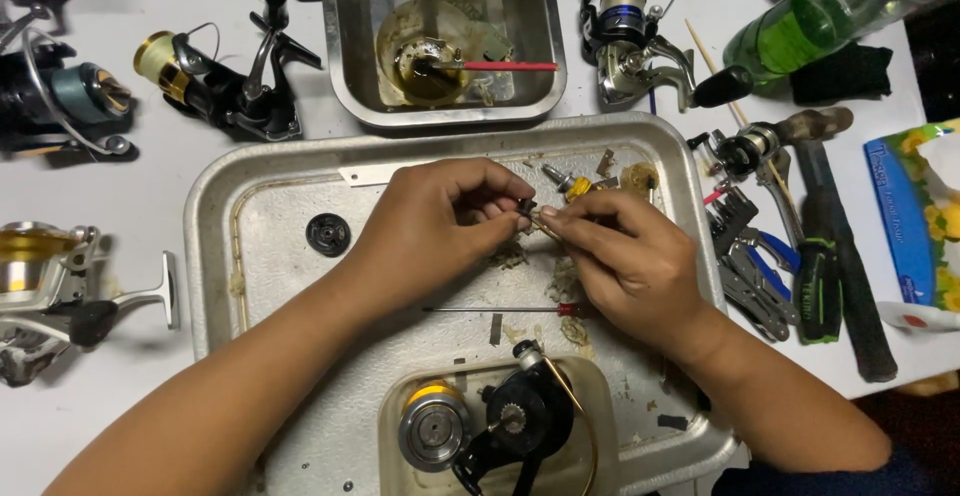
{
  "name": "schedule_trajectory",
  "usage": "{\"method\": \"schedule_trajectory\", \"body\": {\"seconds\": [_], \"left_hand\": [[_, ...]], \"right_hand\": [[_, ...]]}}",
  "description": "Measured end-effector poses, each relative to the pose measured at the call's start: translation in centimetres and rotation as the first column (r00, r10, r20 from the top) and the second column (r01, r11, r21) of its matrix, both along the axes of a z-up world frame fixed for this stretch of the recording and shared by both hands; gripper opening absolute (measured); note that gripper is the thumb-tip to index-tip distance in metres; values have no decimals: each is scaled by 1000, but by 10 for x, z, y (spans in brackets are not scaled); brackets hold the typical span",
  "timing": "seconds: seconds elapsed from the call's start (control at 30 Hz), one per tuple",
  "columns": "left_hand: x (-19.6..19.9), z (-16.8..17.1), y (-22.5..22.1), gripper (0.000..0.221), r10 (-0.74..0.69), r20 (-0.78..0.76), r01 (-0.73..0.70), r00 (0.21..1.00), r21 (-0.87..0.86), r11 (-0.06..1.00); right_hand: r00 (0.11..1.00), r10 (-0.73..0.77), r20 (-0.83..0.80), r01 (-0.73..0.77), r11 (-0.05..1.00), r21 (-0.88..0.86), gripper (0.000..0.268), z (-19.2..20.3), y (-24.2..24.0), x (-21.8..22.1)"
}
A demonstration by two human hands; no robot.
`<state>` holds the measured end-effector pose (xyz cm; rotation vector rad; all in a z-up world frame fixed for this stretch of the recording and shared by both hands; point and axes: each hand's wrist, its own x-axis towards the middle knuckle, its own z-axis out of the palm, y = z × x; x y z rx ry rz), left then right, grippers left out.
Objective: Assembling the internal mechanical components of a fishing reel on a metal tray.
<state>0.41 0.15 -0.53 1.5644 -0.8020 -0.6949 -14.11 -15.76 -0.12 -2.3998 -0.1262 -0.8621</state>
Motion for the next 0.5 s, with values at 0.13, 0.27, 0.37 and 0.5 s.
{"method": "schedule_trajectory", "body": {"seconds": [0.13, 0.27, 0.37, 0.5], "left_hand": [[0, 4, 0, 21, -16, 70, 18, 997, -32, 999], [0, 4, -1, 24, -28, -46, 28, 999, -4, 1000], [0, -3, -3, 26, -20, -189, 21, 982, 5, 1000], [1, -4, -4, 27, -24, -232, 26, 972, 3, 1000]], "right_hand": [[1000, -21, -11, 21, 1000, -6, 12, 2, -1, 0], [999, -12, -52, 19, 990, 142, 15, 7, -4, 2], [997, 0, -75, 16, 976, 218, 17, 7, -4, 3], [996, 8, -86, 15, 967, 254, 18, 8, -4, 3]]}}
